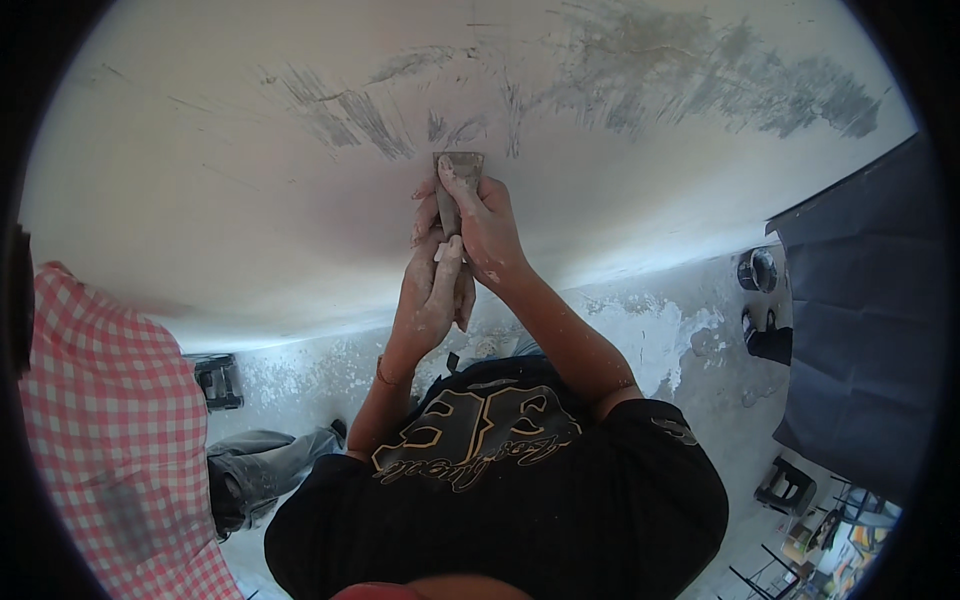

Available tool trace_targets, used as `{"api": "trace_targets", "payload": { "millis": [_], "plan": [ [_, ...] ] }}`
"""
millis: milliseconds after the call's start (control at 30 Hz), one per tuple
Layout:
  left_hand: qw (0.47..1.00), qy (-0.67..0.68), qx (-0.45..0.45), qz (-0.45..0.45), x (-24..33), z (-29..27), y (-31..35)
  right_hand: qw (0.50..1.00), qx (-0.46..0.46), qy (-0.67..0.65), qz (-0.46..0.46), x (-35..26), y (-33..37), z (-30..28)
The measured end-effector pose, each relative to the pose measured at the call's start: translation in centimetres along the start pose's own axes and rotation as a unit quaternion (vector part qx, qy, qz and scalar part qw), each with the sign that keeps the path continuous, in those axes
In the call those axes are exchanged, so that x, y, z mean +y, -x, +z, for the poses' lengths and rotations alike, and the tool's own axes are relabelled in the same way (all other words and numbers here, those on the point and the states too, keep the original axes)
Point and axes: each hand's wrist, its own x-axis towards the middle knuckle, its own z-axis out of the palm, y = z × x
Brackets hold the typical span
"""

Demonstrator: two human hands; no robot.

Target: Scrape and sand a wall.

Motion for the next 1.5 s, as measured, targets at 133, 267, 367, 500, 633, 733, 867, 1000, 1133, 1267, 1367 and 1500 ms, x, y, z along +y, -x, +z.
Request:
{"api": "trace_targets", "payload": {
  "millis": [133,267,367,500,633,733,867,1000,1133,1267,1367,1500],
  "plan": [
    [1.000,-0.001,0.005,0.002,-0.2,0.0,-0.4,1.000,-0.023,0.008,-0.020,0.5,-0.6,-0.2],
    [1.000,-0.016,0.001,0.013,-0.2,-0.5,-0.2,0.999,-0.042,-0.014,-0.012,0.5,-0.3,0.0],
    [1.000,-0.004,0.008,0.017,0.1,-0.3,-0.2,0.998,-0.063,-0.030,-0.011,0.6,-0.1,-0.3],
    [1.000,-0.011,0.017,0.022,-0.4,0.1,-0.2,0.998,-0.022,0.052,-0.010,0.4,0.1,-1.0],
    [0.999,-0.004,0.034,0.025,-1.0,0.5,0.4,0.997,0.010,0.052,-0.052,-1.3,0.2,-0.8],
    [0.993,-0.048,0.069,0.077,-2.0,1.3,0.9,0.997,0.002,0.042,-0.067,-1.4,0.0,-0.9],
    [0.978,-0.093,0.156,0.107,-3.8,2.0,1.4,0.996,-0.044,0.042,-0.064,-0.2,-0.5,-1.1],
    [0.964,-0.159,0.177,0.118,-2.2,1.7,1.9,0.995,-0.039,0.048,-0.074,0.3,-0.8,-0.8],
    [0.950,-0.198,0.195,0.141,-1.2,1.4,1.7,0.996,-0.042,0.025,-0.073,-0.2,-0.7,-0.1],
    [0.943,-0.224,0.197,0.150,-1.4,0.9,1.4,0.994,-0.048,0.037,-0.090,0.2,-0.6,-0.3],
    [0.946,-0.224,0.187,0.140,-1.0,0.7,1.4,0.993,-0.081,-0.012,-0.084,-0.2,-0.4,-0.3],
    [0.953,-0.218,0.166,0.131,-0.4,0.5,1.0,0.994,-0.048,-0.013,-0.101,-0.3,-0.5,-0.1]
  ]
}}
